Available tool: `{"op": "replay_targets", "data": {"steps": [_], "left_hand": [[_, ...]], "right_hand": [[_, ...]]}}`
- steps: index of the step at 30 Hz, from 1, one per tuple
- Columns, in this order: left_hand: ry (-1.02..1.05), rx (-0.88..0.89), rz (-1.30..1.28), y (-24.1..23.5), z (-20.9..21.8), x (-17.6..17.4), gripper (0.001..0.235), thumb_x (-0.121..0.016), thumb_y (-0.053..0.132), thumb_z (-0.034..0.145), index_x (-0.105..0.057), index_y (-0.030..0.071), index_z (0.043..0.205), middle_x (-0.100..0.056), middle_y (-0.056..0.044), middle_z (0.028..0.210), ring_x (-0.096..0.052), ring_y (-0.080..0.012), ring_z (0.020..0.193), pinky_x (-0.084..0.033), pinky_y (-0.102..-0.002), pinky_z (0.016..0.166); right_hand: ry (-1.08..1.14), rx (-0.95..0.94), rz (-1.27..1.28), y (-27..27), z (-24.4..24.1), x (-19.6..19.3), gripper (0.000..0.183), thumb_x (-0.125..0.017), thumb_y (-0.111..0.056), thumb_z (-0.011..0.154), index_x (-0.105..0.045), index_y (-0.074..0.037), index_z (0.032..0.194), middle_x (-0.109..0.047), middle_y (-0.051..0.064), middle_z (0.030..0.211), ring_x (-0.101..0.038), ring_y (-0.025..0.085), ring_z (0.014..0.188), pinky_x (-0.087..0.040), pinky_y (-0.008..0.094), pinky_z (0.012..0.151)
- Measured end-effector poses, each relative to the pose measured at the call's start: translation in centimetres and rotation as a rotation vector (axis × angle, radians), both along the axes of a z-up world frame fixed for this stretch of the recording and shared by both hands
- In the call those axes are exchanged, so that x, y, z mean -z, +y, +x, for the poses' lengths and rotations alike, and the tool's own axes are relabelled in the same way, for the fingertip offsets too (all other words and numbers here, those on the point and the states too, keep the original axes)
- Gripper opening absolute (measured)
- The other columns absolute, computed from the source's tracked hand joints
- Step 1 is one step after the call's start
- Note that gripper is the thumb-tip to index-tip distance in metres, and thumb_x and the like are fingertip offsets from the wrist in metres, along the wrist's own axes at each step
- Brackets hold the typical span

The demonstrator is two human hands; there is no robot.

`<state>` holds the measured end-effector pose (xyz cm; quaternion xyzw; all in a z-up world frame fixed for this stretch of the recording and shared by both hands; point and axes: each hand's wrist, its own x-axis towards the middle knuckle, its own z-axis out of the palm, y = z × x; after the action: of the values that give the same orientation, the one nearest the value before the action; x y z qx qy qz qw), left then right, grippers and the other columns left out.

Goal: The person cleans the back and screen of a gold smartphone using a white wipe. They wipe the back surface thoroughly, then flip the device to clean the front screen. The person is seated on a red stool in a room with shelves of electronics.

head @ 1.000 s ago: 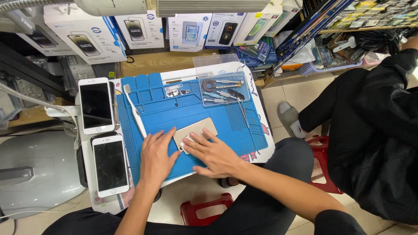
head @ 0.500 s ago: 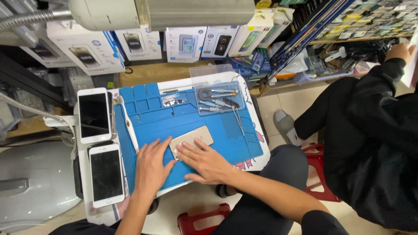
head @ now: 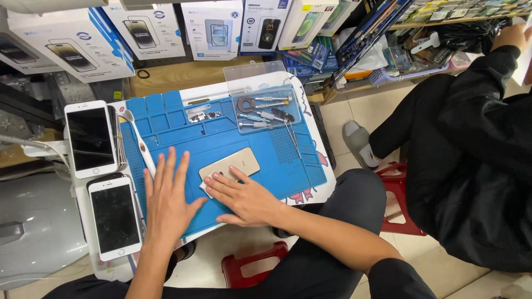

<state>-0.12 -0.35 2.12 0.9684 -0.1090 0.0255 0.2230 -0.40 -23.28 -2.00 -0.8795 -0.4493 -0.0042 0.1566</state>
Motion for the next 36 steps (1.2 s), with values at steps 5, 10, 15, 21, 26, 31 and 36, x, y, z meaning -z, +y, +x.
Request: {"op": "replay_targets", "data": {"steps": [5,10,15,21,26,31,36], "left_hand": [[0.228,0.006,-0.038,0.7,0.1,2.9,0.071,-0.09,0.035,0.075,-0.067,0.029,0.142,-0.066,0.007,0.146,-0.046,-0.0282,0.151,-0.002,-0.064,0.131],[0.253,0.021,-0.038,0.2,0.1,0.5,0.076,-0.088,0.025,0.076,-0.062,0.023,0.148,-0.061,-0.001,0.153,-0.044,-0.0351,0.151,-0.009,-0.067,0.128],[0.2,0.062,0.022,1.2,-0.2,1.0,0.069,-0.087,0.027,0.078,-0.066,0.014,0.143,-0.055,-0.008,0.159,-0.041,-0.0405,0.152,-0.014,-0.068,0.126],[0.215,0.028,-0.01,0.4,0.2,0.5,0.066,-0.089,0.023,0.076,-0.07,0.01,0.138,-0.062,-0.01,0.152,-0.04,-0.0426,0.152,-0.005,-0.071,0.125],[0.176,0.035,-0.099,1.0,0.1,1.1,0.067,-0.091,0.019,0.073,-0.071,0.005,0.135,-0.063,-0.013,0.151,-0.042,-0.0457,0.149,-0.007,-0.074,0.123],[0.16,0.026,-0.084,0.9,0.0,2.2,0.07,-0.093,0.02,0.07,-0.071,0.006,0.135,-0.063,-0.013,0.151,-0.042,-0.0457,0.149,-0.005,-0.073,0.123],[0.127,0.029,-0.127,1.1,-0.1,2.7,0.068,-0.094,0.018,0.069,-0.073,0.004,0.132,-0.065,-0.015,0.148,-0.044,-0.0469,0.147,-0.004,-0.074,0.122]], "right_hand": [[-0.047,-0.054,-0.009,-1.3,1.0,-1.2,0.065,-0.038,-0.058,0.11,-0.058,-0.012,0.15,-0.055,0.009,0.16,-0.047,0.024,0.151,-0.019,0.056,0.131],[-0.005,-0.062,-0.06,-0.1,0.8,-0.8,0.067,-0.039,-0.059,0.109,-0.054,-0.011,0.154,-0.049,0.009,0.164,-0.043,0.024,0.153,-0.017,0.057,0.131],[-0.066,-0.1,-0.101,-0.6,1.8,-1.5,0.064,-0.044,-0.059,0.108,-0.053,-0.016,0.154,-0.05,0.005,0.164,-0.044,0.022,0.152,-0.021,0.054,0.13],[-0.025,-0.154,-0.102,-0.4,2.6,-1.4,0.074,-0.037,-0.068,0.105,-0.047,-0.019,0.159,-0.04,-0.001,0.171,-0.032,0.02,0.159,-0.012,0.053,0.133],[-0.034,-0.186,-0.122,-2.2,4.4,-2.2,0.06,-0.04,-0.063,0.108,-0.064,-0.022,0.145,-0.052,-0.005,0.163,-0.036,0.018,0.157,-0.016,0.053,0.132],[-0.077,-0.219,-0.121,-0.8,4.9,-2.2,0.056,-0.045,-0.059,0.108,-0.066,-0.021,0.143,-0.056,-0.007,0.16,-0.036,0.016,0.158,-0.016,0.05,0.134],[-0.092,-0.233,-0.125,-1.4,4.8,-2.3,0.051,-0.049,-0.057,0.107,-0.07,-0.023,0.14,-0.059,-0.008,0.157,-0.037,0.015,0.158,-0.016,0.049,0.134]]}}
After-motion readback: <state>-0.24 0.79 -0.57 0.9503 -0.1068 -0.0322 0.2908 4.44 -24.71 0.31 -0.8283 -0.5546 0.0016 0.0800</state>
